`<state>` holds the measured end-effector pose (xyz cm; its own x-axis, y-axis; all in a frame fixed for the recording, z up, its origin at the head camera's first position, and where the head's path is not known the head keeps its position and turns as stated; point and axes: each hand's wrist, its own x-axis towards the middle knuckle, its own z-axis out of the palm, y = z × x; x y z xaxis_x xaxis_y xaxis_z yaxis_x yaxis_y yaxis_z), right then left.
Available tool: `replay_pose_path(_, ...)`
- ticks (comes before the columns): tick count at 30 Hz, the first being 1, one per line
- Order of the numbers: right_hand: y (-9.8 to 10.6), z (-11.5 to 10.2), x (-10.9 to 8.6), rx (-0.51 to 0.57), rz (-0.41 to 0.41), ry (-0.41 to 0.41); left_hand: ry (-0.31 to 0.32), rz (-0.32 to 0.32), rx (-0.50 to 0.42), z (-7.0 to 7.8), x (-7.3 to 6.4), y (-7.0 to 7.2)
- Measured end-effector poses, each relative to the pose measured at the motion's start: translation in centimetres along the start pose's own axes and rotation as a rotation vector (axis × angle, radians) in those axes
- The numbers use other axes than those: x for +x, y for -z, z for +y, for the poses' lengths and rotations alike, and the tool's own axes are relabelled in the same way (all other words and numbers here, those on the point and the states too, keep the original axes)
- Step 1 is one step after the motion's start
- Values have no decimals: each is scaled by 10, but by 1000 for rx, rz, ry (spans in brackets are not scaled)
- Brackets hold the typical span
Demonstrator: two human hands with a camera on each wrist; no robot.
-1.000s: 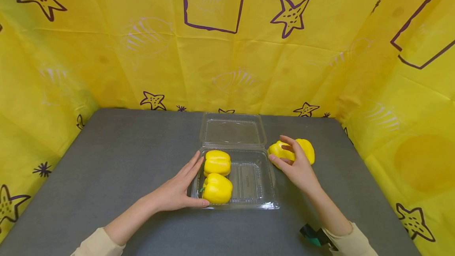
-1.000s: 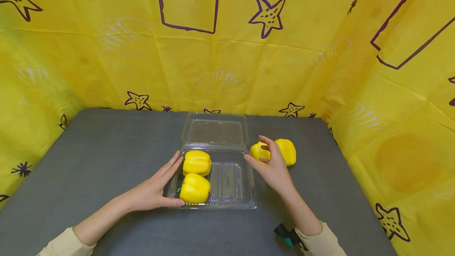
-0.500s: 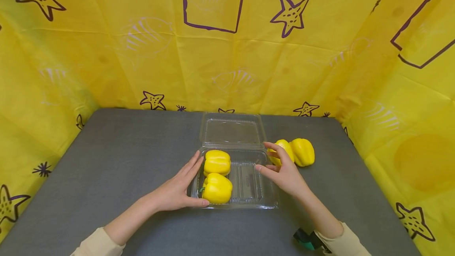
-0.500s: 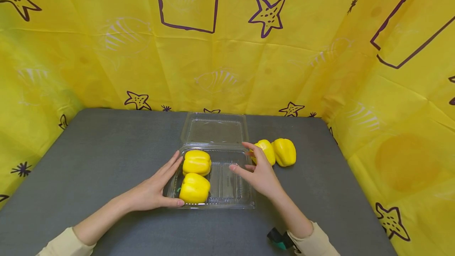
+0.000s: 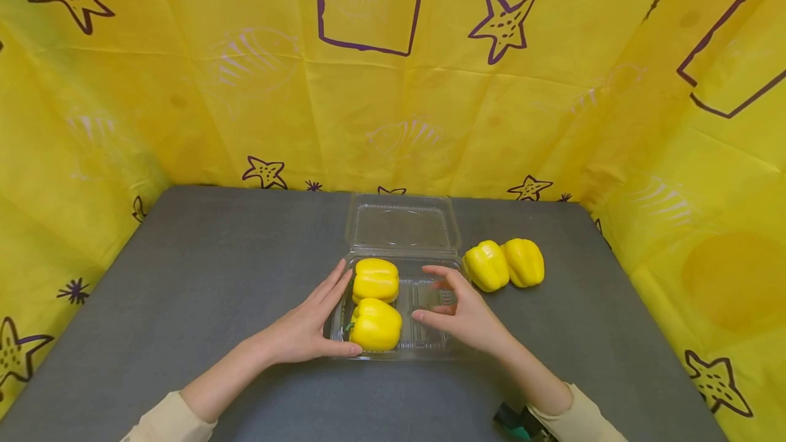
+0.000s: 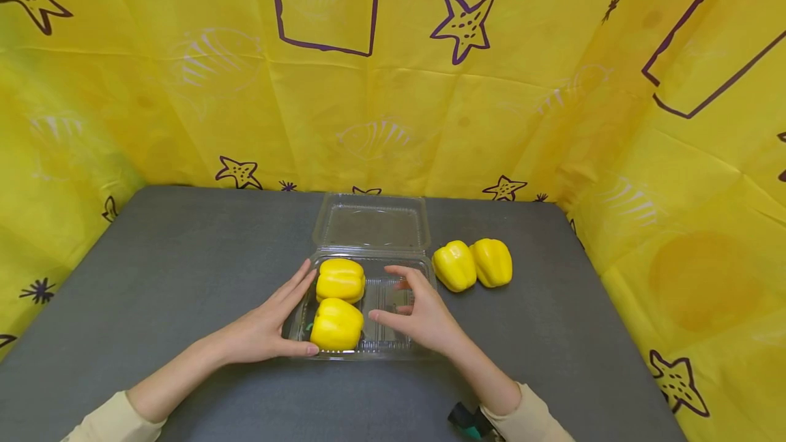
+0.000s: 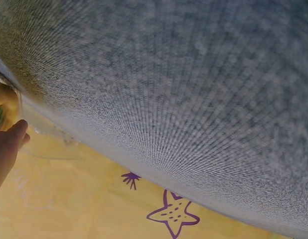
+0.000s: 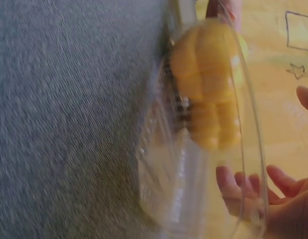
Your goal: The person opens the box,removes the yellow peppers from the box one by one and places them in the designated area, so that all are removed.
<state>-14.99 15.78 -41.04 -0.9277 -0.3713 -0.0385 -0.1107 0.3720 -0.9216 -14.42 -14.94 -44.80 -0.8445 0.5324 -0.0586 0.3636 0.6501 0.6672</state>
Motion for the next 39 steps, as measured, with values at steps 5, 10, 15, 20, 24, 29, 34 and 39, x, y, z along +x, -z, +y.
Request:
replay_pose_path(5,-10,7,1,9,-54,23,0,1,-2,0,0,0)
replay_pose_path(10,-18,11,2,-7,-81,54,11,-3,-6,0,0,0)
replay_pose_path(15,-22,10,3,-17,-104,44,13,-1,-8,0,0,0)
replay_pose_path(20,-25,9,4,-36,-125,59,19,-5,-15,1,0,0)
replay_pose_path(24,-27,11,6,-45,-146,66,23,-7,-18,1,-1,1)
replay_pose_path(29,-31,13,6,-58,-157,63,15,-5,-15,1,-1,1)
replay_pose_path(34,-33,14,6,-85,-162,68,14,-5,-23,2,-1,1)
replay_pose_path(39,-35,13,7,-106,-180,71,15,-2,-18,2,-1,1)
